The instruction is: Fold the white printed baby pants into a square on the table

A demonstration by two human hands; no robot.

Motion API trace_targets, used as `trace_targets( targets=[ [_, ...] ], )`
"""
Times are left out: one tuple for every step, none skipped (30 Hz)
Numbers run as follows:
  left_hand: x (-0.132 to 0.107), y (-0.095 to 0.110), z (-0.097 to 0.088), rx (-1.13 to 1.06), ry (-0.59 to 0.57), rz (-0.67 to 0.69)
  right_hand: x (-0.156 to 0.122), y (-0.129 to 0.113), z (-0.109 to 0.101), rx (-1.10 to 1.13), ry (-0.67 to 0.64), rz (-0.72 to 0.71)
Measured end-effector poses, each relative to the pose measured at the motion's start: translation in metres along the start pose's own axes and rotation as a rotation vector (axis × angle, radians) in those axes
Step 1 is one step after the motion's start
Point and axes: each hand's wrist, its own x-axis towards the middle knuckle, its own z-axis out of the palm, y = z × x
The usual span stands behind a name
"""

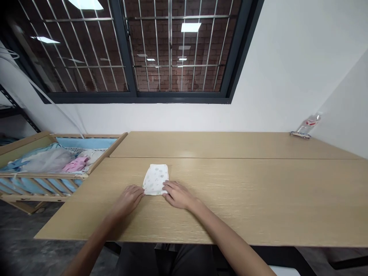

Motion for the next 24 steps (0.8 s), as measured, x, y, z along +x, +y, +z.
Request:
trace_targets(
  targets=[
    [0.001, 0.001, 0.000, -0.006, -0.004, -0.017, 0.000, -0.001, -0.001, 0.010, 0.004, 0.017],
    [0.003, 0.003, -0.001, -0.018, -0.009, -0.032, 0.001, -0.003, -0.003, 0.024, 0.002, 0.037],
    [0.004, 0.005, -0.002, -0.038, -0.017, -0.039, 0.002, -0.004, -0.006, 0.039, -0.004, 0.059],
    [0.005, 0.006, -0.003, -0.066, -0.023, -0.039, 0.003, -0.005, -0.009, 0.051, -0.009, 0.082],
    [0.007, 0.007, -0.005, -0.099, -0.026, -0.034, 0.004, -0.006, -0.011, 0.058, -0.008, 0.103],
    [0.009, 0.009, -0.008, -0.136, -0.025, -0.028, 0.006, -0.006, -0.013, 0.063, 0.003, 0.120],
    [0.011, 0.009, -0.011, -0.176, -0.020, -0.025, 0.007, -0.005, -0.014, 0.066, 0.023, 0.138],
    [0.014, 0.009, -0.013, -0.214, -0.017, -0.025, 0.009, -0.004, -0.015, 0.072, 0.045, 0.155],
    [0.017, 0.008, -0.015, -0.247, -0.020, -0.031, 0.011, -0.002, -0.015, 0.081, 0.062, 0.173],
    [0.020, 0.007, -0.017, -0.281, -0.029, -0.051, 0.013, 0.000, -0.014, 0.093, 0.073, 0.193],
    [0.024, 0.005, -0.018, -0.313, -0.045, -0.084, 0.015, 0.003, -0.014, 0.109, 0.079, 0.215],
    [0.029, 0.003, -0.018, -0.337, -0.062, -0.124, 0.018, 0.006, -0.013, 0.124, 0.085, 0.238],
    [0.034, 0.001, -0.017, -0.352, -0.075, -0.170, 0.021, 0.009, -0.013, 0.137, 0.096, 0.259],
    [0.039, -0.002, -0.016, -0.355, -0.080, -0.216, 0.026, 0.012, -0.012, 0.145, 0.112, 0.279],
    [0.045, -0.004, -0.013, -0.344, -0.076, -0.258, 0.031, 0.016, -0.011, 0.147, 0.133, 0.298],
    [0.051, -0.006, -0.011, -0.324, -0.069, -0.293, 0.037, 0.019, -0.009, 0.143, 0.156, 0.317],
    [0.057, -0.008, -0.008, -0.299, -0.063, -0.323, 0.043, 0.022, -0.007, 0.133, 0.178, 0.337],
    [0.064, -0.009, -0.005, -0.275, -0.059, -0.354, 0.050, 0.025, -0.004, 0.118, 0.199, 0.359],
    [0.070, -0.010, -0.002, -0.248, -0.057, -0.385, 0.057, 0.028, 0.000, 0.100, 0.216, 0.385],
    [0.075, -0.010, 0.001, -0.220, -0.058, -0.416, 0.064, 0.030, 0.003, 0.080, 0.231, 0.417],
    [0.081, -0.011, 0.003, -0.189, -0.061, -0.445, 0.070, 0.032, 0.007, 0.057, 0.240, 0.457],
    [0.086, -0.010, 0.006, -0.158, -0.065, -0.472, 0.075, 0.033, 0.011, 0.032, 0.248, 0.502],
    [0.090, -0.010, 0.009, -0.125, -0.067, -0.498, 0.080, 0.033, 0.015, 0.010, 0.252, 0.549],
    [0.094, -0.009, 0.013, -0.091, -0.069, -0.523, 0.083, 0.033, 0.017, -0.009, 0.252, 0.596]
  ],
)
